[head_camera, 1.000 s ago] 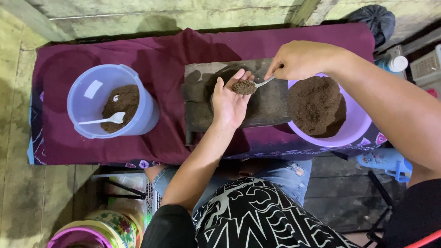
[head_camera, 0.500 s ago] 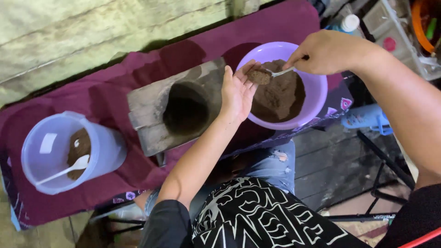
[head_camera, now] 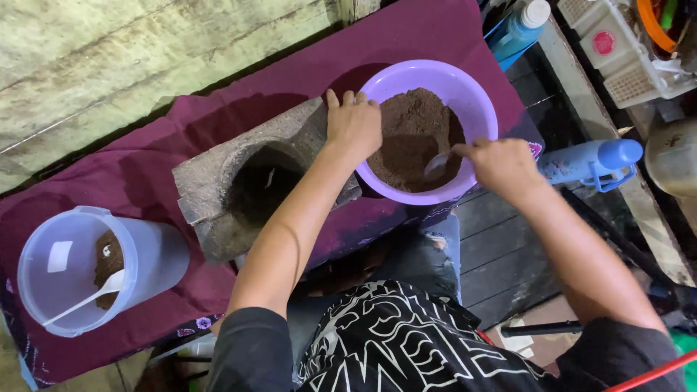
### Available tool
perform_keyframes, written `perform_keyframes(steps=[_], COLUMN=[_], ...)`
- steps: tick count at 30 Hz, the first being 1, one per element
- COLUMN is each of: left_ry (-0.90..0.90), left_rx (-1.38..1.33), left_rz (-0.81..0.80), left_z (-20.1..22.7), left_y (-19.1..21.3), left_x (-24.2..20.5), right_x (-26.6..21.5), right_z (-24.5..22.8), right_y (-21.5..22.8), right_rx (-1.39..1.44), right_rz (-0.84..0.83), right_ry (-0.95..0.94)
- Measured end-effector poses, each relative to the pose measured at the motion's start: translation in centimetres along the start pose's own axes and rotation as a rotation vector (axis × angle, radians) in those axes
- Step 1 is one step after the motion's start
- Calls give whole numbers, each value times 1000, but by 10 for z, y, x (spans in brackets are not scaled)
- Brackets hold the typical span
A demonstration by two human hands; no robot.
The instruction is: Transferring brown powder from a plastic bowl into a stone mortar using a spoon.
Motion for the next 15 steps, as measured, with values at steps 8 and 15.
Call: perform_keyframes(steps=[8,15], left_ry=[21,9], left_rx=[246,214], left_rz=[-306,-302], left_z=[11,10], left_y=[1,1], left_x=[-21,-21], right_x=[48,70], right_z=[-4,11], right_y=[-69,-93], right_rx=[129,19], right_rz=[-14,101], right_ry=[-209,-391])
Point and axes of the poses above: each hand's wrist, its own x-axis towards the middle knuckle, its own y-axis out of the back of the hand, z = x × y, the point moved 7 cm from there along x, towards the middle knuckle, and after that the axes turned 5 degrees about z, right-handed, at the moved point
